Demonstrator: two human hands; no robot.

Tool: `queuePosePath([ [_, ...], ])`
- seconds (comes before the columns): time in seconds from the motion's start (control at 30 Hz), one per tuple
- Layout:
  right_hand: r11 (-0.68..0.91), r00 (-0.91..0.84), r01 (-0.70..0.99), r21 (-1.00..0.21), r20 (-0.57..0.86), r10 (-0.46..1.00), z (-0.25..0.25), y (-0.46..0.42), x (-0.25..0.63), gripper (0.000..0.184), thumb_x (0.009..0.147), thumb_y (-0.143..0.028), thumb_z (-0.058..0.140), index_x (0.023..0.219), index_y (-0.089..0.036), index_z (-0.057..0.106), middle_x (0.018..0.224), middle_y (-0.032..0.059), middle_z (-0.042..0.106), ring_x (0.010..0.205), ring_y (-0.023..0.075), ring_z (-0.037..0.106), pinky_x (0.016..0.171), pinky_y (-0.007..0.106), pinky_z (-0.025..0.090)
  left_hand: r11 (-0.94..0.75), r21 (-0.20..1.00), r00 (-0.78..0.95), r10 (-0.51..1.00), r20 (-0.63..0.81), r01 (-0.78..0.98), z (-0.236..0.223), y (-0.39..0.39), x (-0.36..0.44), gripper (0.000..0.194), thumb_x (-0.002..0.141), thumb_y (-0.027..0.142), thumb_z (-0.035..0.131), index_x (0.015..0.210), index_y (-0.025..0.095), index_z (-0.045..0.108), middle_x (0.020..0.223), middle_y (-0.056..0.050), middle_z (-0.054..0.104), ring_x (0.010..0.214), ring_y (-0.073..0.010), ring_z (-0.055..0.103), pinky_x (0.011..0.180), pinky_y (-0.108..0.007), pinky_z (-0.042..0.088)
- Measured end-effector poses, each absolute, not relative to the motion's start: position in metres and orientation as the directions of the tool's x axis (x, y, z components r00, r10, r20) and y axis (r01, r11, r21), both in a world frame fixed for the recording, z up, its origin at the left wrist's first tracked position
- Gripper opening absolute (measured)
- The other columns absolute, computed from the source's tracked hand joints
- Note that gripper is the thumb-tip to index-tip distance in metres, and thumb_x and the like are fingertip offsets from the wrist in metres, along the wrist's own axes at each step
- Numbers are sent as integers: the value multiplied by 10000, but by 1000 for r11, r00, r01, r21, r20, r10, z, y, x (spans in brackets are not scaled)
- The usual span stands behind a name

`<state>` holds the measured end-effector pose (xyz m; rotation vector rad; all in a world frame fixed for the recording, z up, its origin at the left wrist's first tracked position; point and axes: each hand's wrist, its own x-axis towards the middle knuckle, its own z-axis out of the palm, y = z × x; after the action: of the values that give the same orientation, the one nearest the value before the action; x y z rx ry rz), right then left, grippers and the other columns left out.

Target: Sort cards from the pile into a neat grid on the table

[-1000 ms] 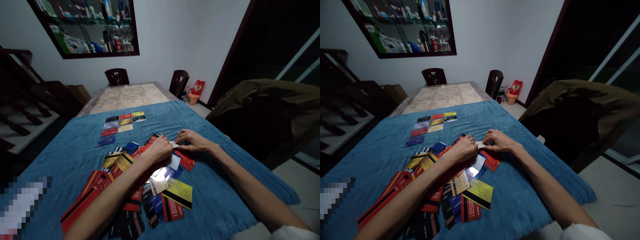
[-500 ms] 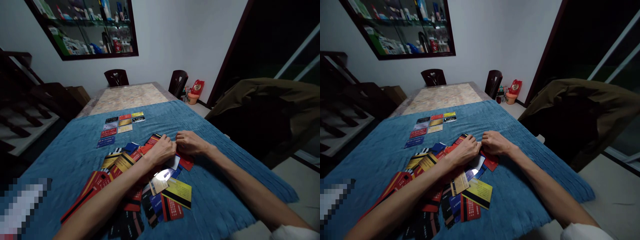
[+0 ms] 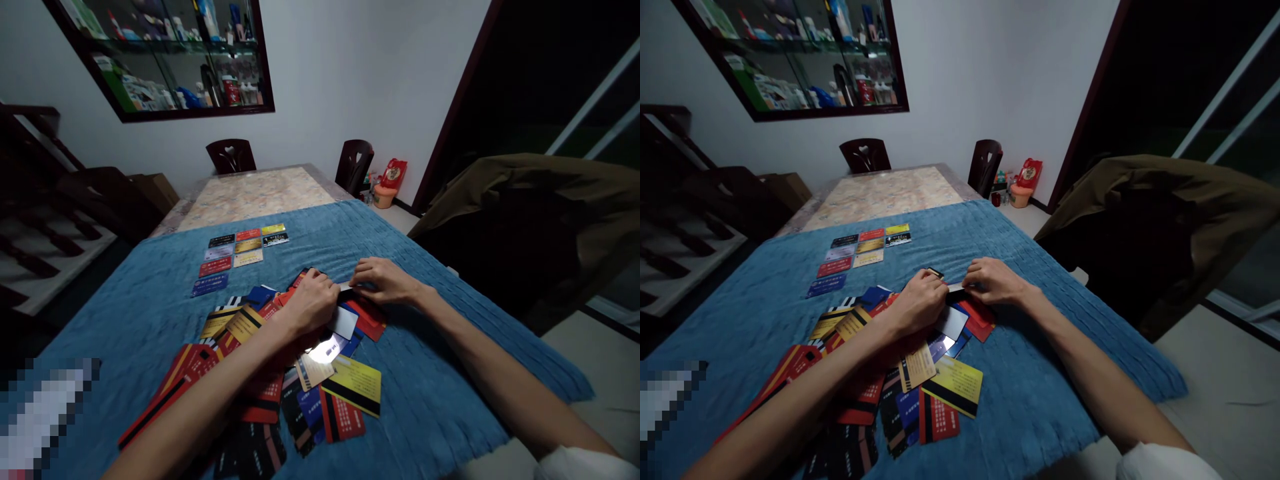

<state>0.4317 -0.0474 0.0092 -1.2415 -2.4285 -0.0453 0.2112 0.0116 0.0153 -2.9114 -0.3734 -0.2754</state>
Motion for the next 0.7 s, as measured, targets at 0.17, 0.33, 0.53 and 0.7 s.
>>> queuePosePath([
  [0.17, 621, -500, 769, -154, 460, 734, 7, -45, 435, 205, 905, -163, 523, 927, -181, 726, 782, 62, 683, 745, 172, 600, 679, 291, 460, -935, -33, 914, 339, 224, 354, 20, 19, 207, 239, 899, 72, 444, 926, 134, 674, 908, -106, 721, 866, -200, 650, 852, -358, 434],
  [0.33, 628, -476, 759, -171, 513, 715, 2, -42, 436, 218, 934, -177, 493, 978, -179, 707, 831, 73, 700, 762, 174, 610, 674, 292, 481, -924, 98, 882, 383, 274, 371, 16, 30, 204, 302, 891, 67, 433, 1009, 168, 692, 948, -85, 739, 899, -200, 668, 863, -356, 455],
  [0.53, 613, -430, 763, -204, 548, 718, -6, -38, 436, 219, 926, -143, 501, 1047, -179, 679, 883, 79, 706, 800, 178, 630, 698, 299, 501, -914, 184, 865, 402, 300, 361, 14, 41, 202, 359, 843, 58, 472, 1091, 182, 701, 982, -81, 753, 901, -208, 673, 828, -334, 488],
  [0.7, 548, -365, 807, -221, 542, 757, -10, -37, 436, 233, 919, -140, 504, 1096, -163, 655, 931, 91, 698, 820, 176, 639, 720, 298, 503, -911, 194, 846, 411, 340, 364, 13, 46, 202, 380, 824, 63, 477, 1093, 185, 716, 914, -80, 750, 838, -202, 665, 791, -325, 514],
])
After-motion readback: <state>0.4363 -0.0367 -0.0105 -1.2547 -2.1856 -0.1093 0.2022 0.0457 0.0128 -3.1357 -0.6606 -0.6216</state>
